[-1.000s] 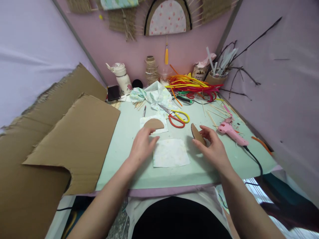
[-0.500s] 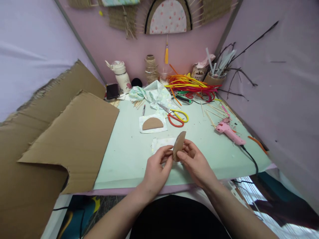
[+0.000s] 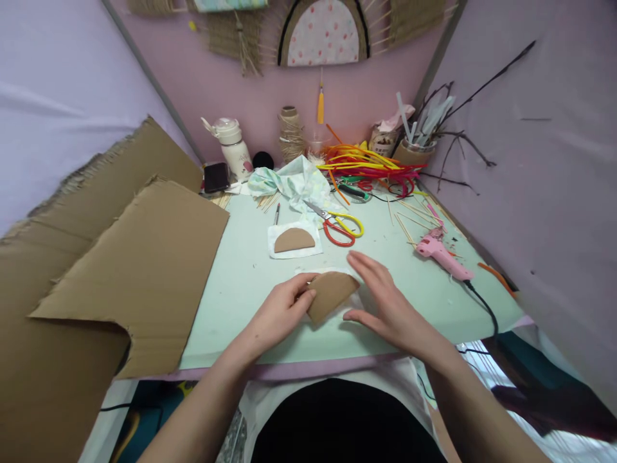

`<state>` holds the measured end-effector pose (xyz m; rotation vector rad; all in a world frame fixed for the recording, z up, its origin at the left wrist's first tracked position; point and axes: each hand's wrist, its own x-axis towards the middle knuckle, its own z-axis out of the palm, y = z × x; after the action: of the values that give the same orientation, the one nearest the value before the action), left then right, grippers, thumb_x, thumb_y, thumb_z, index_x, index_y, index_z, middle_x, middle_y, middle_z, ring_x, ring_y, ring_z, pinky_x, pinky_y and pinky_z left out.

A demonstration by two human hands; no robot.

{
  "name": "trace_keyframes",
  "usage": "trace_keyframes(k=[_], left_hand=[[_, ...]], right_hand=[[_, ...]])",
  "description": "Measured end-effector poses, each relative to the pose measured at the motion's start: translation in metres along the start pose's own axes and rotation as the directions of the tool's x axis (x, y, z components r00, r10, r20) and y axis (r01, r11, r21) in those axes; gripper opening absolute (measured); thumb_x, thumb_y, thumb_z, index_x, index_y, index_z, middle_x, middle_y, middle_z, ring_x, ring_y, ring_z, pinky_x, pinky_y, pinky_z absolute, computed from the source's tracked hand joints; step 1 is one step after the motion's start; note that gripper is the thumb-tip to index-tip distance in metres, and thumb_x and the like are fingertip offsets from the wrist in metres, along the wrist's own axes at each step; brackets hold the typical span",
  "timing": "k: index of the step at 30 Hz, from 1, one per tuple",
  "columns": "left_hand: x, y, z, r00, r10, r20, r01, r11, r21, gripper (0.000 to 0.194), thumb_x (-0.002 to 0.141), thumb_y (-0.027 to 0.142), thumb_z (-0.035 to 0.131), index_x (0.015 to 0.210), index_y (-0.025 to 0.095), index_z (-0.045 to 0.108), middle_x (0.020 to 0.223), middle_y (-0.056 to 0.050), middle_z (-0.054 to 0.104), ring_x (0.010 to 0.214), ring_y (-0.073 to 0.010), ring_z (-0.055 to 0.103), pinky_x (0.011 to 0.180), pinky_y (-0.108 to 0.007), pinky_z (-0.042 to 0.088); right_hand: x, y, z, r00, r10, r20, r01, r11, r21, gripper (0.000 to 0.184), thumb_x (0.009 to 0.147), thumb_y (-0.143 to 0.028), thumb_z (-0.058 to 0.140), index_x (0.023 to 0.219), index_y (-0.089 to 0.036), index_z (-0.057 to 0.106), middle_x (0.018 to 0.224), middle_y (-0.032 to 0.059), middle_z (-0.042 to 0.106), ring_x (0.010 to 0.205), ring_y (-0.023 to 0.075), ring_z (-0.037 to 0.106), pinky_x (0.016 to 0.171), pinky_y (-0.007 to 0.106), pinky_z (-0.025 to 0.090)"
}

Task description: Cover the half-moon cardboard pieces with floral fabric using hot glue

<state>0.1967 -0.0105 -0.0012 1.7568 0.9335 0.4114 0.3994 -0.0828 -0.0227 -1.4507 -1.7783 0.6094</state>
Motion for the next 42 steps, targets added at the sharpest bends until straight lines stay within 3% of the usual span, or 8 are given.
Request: trace_keyframes(k=[4, 8, 11, 14, 16, 24, 35, 42], left_hand=[[0.000, 0.003, -0.006, 0.997, 0.056, 0.058, -0.065, 0.982, 0.177, 0.039, 0.090, 0.028, 0.043, 0.127, 0.027, 0.055, 0.114, -0.003, 0.067, 0.101, -0.0204, 0.062, 0.089, -0.033, 0.047], [-0.004, -0.014, -0.006, 0.988, 0.017, -0.151, 0.027, 0.957, 0.288, 0.040, 0.092, 0.032, 0.041, 0.130, 0.025, 0.050, 0.114, -0.005, 0.068, 0.103, -0.0205, 0.062, 0.092, -0.035, 0.046], [-0.009, -0.031, -0.006, 0.973, 0.107, -0.203, 0.003, 0.879, 0.476, 0.039, 0.091, 0.026, 0.041, 0.129, 0.023, 0.047, 0.130, -0.006, 0.059, 0.125, -0.0213, 0.050, 0.111, -0.044, 0.027], [-0.015, -0.040, -0.005, 0.986, 0.140, -0.090, -0.058, 0.796, 0.602, 0.040, 0.089, 0.026, 0.045, 0.130, 0.024, 0.044, 0.138, -0.006, 0.052, 0.138, -0.0236, 0.032, 0.116, -0.053, 0.006], [-0.018, -0.043, -0.004, 0.993, 0.110, -0.051, -0.051, 0.765, 0.642, 0.042, 0.089, 0.029, 0.047, 0.131, 0.026, 0.043, 0.143, -0.006, 0.047, 0.142, -0.0261, 0.024, 0.114, -0.058, 0.002], [-0.023, -0.049, -0.007, 0.994, 0.093, -0.054, -0.033, 0.742, 0.670, 0.055, 0.088, 0.034, 0.053, 0.140, 0.029, 0.034, 0.145, -0.010, 0.044, 0.143, -0.0276, 0.020, 0.112, -0.061, 0.002], [-0.024, -0.049, -0.008, 0.993, 0.095, -0.065, -0.033, 0.774, 0.632, 0.064, 0.087, 0.035, 0.054, 0.143, 0.029, 0.024, 0.148, -0.008, 0.040, 0.143, -0.0256, 0.019, 0.114, -0.056, 0.003], [-0.024, -0.050, -0.008, 0.993, 0.092, -0.069, -0.028, 0.777, 0.629, 0.066, 0.086, 0.035, 0.055, 0.143, 0.028, 0.022, 0.148, -0.009, 0.040, 0.143, -0.0259, 0.020, 0.114, -0.055, 0.004]], right_hand=[[0.003, 0.002, -0.001, 0.979, -0.126, 0.158, 0.144, 0.984, -0.109, 0.067, 0.082, -0.027, 0.066, 0.141, -0.033, 0.034, 0.131, 0.0067, 0.053, 0.122, 0.0277, 0.046, 0.101, 0.048, 0.042], [0.005, 0.004, 0.011, 0.994, 0.070, -0.084, -0.078, 0.992, -0.096, 0.055, 0.080, -0.037, 0.067, 0.130, -0.028, 0.046, 0.118, 0.0092, 0.060, 0.107, 0.0301, 0.056, 0.090, 0.048, 0.048], [0.008, 0.003, 0.018, 0.966, 0.151, -0.210, -0.156, 0.988, -0.005, 0.052, 0.080, -0.043, 0.065, 0.126, -0.027, 0.048, 0.120, 0.0100, 0.058, 0.108, 0.0300, 0.056, 0.089, 0.046, 0.048], [0.013, 0.002, 0.028, 0.994, 0.079, -0.077, -0.085, 0.994, -0.071, 0.049, 0.081, -0.041, 0.065, 0.125, -0.027, 0.049, 0.118, 0.0094, 0.058, 0.109, 0.0298, 0.052, 0.090, 0.046, 0.045], [0.015, 0.005, 0.034, 0.998, 0.070, 0.001, -0.068, 0.977, -0.204, 0.049, 0.079, -0.038, 0.068, 0.124, -0.026, 0.052, 0.112, 0.0098, 0.058, 0.105, 0.0306, 0.051, 0.089, 0.048, 0.044], [0.011, 0.018, 0.028, 0.991, 0.126, 0.035, -0.103, 0.916, -0.387, 0.054, 0.076, -0.040, 0.069, 0.126, -0.027, 0.052, 0.105, 0.0090, 0.055, 0.098, 0.0303, 0.051, 0.083, 0.046, 0.043], [0.013, 0.011, 0.024, 0.994, 0.092, -0.051, -0.103, 0.940, -0.324, 0.049, 0.079, -0.043, 0.066, 0.122, -0.026, 0.054, 0.107, 0.0091, 0.056, 0.103, 0.0301, 0.051, 0.088, 0.047, 0.037], [0.014, 0.012, 0.033, 0.994, 0.086, 0.063, -0.061, 0.942, -0.331, 0.051, 0.077, -0.041, 0.069, 0.123, -0.027, 0.052, 0.108, 0.0083, 0.056, 0.104, 0.0291, 0.050, 0.089, 0.046, 0.037]])
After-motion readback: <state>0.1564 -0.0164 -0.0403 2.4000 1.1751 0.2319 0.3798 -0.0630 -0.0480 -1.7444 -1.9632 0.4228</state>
